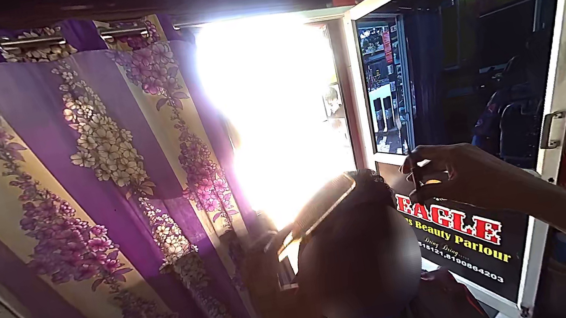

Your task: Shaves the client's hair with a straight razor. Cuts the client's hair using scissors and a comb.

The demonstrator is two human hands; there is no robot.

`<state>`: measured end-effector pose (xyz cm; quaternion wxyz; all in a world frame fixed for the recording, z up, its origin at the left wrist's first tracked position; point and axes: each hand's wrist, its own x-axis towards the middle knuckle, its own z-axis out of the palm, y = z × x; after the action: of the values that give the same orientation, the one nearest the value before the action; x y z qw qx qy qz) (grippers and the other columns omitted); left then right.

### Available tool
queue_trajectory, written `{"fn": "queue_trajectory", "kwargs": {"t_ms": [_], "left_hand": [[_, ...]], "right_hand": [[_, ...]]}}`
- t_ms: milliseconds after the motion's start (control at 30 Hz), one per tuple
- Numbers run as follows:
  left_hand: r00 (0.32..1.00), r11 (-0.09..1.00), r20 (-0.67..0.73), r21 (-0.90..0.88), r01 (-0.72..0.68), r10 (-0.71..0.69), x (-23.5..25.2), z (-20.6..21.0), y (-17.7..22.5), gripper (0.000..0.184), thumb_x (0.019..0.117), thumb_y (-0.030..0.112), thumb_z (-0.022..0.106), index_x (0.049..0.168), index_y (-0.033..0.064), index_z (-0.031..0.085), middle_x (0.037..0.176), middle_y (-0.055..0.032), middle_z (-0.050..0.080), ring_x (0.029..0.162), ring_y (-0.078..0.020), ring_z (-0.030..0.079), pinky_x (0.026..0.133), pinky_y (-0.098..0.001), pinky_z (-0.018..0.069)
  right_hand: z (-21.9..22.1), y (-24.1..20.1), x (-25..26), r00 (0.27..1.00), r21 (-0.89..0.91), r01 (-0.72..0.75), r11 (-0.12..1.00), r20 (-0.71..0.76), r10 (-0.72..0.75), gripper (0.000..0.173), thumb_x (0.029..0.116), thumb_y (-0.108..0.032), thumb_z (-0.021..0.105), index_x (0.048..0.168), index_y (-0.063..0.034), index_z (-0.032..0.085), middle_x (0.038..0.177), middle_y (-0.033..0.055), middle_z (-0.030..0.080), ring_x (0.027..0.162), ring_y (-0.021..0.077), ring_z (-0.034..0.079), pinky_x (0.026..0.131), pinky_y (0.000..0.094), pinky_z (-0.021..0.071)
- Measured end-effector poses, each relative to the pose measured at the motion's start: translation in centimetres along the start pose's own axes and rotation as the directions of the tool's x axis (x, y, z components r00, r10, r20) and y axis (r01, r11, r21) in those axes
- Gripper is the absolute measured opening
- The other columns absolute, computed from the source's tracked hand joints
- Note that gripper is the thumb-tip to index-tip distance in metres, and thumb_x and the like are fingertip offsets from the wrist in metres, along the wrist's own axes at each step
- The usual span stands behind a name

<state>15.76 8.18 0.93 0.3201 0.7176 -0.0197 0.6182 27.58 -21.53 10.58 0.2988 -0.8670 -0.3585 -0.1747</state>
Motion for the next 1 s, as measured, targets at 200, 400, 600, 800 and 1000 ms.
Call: {"fn": "queue_trajectory", "kwargs": {"t_ms": [200,400,600,800,1000], "left_hand": [[0.975,0.982,0.133,0.046,-0.185,0.178,-5.8,-0.1,-1.3,0.026,0.0886,0.039,0.078,0.113,0.0295,0.076,0.112,0.0041,0.069,0.102,-0.0123,0.061,0.087,-0.0337,0.0466],[0.981,0.987,0.129,0.045,-0.151,0.144,-3.8,0.9,-1.5,0.024,0.088,0.036,0.077,0.111,0.0269,0.079,0.11,0.0043,0.07,0.1,-0.0115,0.061,0.085,-0.0345,0.0457],[0.988,0.991,0.102,0.06,-0.121,0.115,-2.8,1.1,-1.2,0.024,0.0873,0.037,0.077,0.108,0.0255,0.08,0.107,0.004,0.07,0.098,-0.0113,0.06,0.085,-0.0336,0.045],[0.988,0.99,0.094,0.059,-0.127,0.122,-2.5,1.2,-1.1,0.023,0.0877,0.035,0.076,0.107,0.0228,0.08,0.105,0.0028,0.069,0.099,-0.0125,0.06,0.085,-0.0342,0.045],[0.988,0.99,0.087,0.059,-0.13,0.125,-2.3,1.4,-1.2,0.023,0.0874,0.036,0.077,0.106,0.0226,0.08,0.105,0.0037,0.069,0.098,-0.012,0.059,0.085,-0.0348,0.0442]], "right_hand": [[-1.3,-0.8,-0.1,0.972,-0.499,0.13,0.857,-0.108,-0.211,0.022,0.0837,-0.021,0.083,0.103,-0.0166,0.074,0.089,-0.0014,0.072,0.084,0.0198,0.07,0.082,0.0481,0.0559],[-2.3,-4.4,0.6,0.942,-0.804,0.301,0.514,0.166,-0.291,0.026,0.0793,-0.001,0.083,0.099,-0.0134,0.073,0.089,0.0018,0.073,0.087,0.0217,0.073,0.109,0.0521,0.0451],[-0.3,-5.4,-0.2,0.901,-0.831,0.383,0.404,0.24,-0.361,0.03,0.0789,0.007,0.079,0.102,-0.0122,0.075,0.088,0.0063,0.073,0.085,0.0255,0.072,0.101,0.0508,0.0509],[1.2,-5.7,-0.3,0.88,-0.855,0.399,0.331,0.255,-0.4,0.034,0.0772,0.0,0.083,0.108,-0.01,0.072,0.099,0.0083,0.072,0.095,0.0271,0.07,0.098,0.0502,0.0504],[1.2,-6.1,-0.3,0.883,-0.843,0.415,0.342,0.282,-0.376,0.024,0.0814,0.008,0.076,0.098,-0.0093,0.074,0.08,0.0066,0.071,0.074,0.0246,0.07,0.094,0.0498,0.0528]]}}
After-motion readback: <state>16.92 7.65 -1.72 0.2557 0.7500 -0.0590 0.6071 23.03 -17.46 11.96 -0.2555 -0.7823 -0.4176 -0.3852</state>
